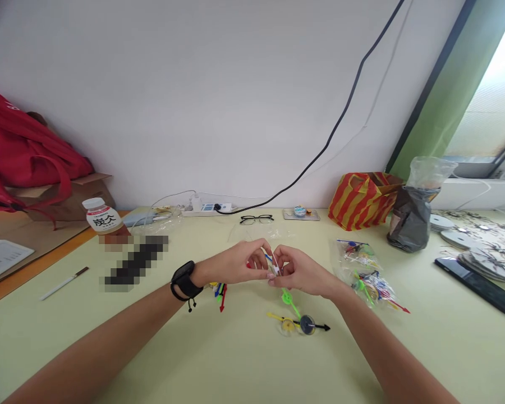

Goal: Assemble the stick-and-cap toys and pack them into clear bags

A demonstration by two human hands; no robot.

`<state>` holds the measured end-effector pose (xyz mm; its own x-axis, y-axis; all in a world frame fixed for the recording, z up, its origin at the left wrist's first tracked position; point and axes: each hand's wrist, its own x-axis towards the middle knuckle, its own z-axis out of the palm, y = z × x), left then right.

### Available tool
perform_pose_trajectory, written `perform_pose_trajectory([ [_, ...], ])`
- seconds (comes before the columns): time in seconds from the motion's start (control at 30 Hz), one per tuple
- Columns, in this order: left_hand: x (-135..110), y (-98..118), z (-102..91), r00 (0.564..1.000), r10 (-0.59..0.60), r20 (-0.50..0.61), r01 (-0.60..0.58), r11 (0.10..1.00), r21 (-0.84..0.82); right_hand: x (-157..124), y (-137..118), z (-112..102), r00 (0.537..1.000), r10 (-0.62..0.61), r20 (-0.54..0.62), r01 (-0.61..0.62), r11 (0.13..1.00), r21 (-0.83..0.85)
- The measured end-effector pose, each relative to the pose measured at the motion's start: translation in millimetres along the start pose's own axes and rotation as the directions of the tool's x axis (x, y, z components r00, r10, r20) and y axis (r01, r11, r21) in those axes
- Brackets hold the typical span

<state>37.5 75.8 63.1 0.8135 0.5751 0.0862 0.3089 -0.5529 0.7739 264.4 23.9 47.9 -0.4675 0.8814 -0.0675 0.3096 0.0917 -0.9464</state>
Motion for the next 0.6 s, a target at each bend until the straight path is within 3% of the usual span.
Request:
perform_pose_trajectory([
  [0.2, 2, 4, 1.9, 0.993, 0.045, -0.11, -0.064, 0.982, -0.176, -1, -9, 4, 0.997, -0.067, -0.029, 0.071, 0.986, 0.148],
  [0.47, 1, 15, -4.8, 0.964, 0.198, -0.178, -0.209, 0.977, -0.043, 4, -7, 11, 0.971, -0.136, -0.194, 0.177, 0.962, 0.21],
  [0.6, -2, 18, -5.6, 0.966, 0.228, -0.123, -0.227, 0.974, 0.02, 5, -6, 16, 0.969, -0.149, -0.197, 0.166, 0.984, 0.07],
])
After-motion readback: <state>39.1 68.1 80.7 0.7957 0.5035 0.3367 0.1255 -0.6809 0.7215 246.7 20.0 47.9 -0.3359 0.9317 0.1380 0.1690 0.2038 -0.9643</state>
